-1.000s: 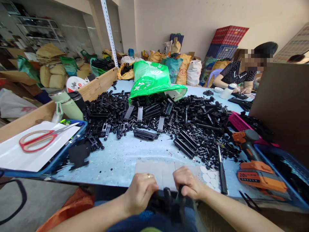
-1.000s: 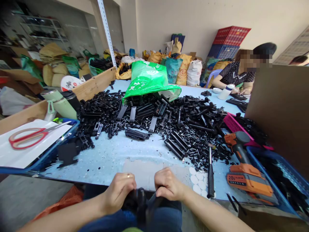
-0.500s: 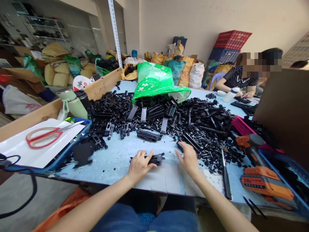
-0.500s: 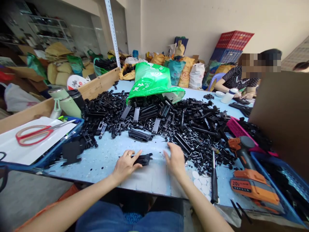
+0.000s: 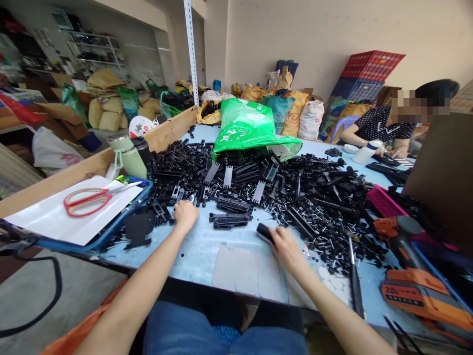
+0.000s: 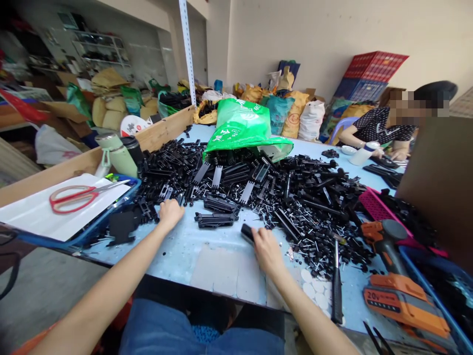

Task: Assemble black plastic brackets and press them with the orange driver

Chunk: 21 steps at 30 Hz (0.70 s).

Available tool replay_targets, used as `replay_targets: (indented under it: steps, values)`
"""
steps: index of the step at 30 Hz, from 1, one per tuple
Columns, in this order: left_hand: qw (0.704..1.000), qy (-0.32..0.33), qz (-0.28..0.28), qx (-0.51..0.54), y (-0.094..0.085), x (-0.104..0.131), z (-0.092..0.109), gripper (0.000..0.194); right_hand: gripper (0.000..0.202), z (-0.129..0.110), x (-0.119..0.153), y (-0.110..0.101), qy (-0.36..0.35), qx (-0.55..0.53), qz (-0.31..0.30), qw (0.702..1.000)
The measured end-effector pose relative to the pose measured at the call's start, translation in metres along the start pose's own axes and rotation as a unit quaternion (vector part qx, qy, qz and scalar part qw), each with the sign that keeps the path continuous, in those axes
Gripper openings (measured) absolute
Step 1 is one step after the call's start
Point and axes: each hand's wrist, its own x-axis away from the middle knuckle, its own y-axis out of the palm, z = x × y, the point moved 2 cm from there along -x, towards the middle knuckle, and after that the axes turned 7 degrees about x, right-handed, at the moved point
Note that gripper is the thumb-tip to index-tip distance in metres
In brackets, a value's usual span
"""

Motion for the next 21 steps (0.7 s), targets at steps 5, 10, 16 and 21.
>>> replay_targets:
  steps: [5,10,16,21]
  values:
    - [0.996,0.031,0.064,0.052,-0.014,0.013,-0.02,0.034,0.037,-0.057,0.021,0.001,-0.108,-0.073,-0.048,0.99]
    - [0.943,0.101,0.081,0.308,-0.03,0.062,-0.003,0.04,0.039,-0.072,0.011,-0.001,-0.039,-0.143,-0.1,0.984]
    - [0.879,0.186,-0.175,0.402,-0.04,0.136,0.056,0.043,0.048,-0.075,-0.026,0.001,0.216,-0.564,-0.125,0.787]
    - [0.846,0.186,-0.215,0.45,-0.043,0.157,0.077,0.04,0.055,-0.078,-0.033,-0.011,0.208,-0.685,-0.106,0.69]
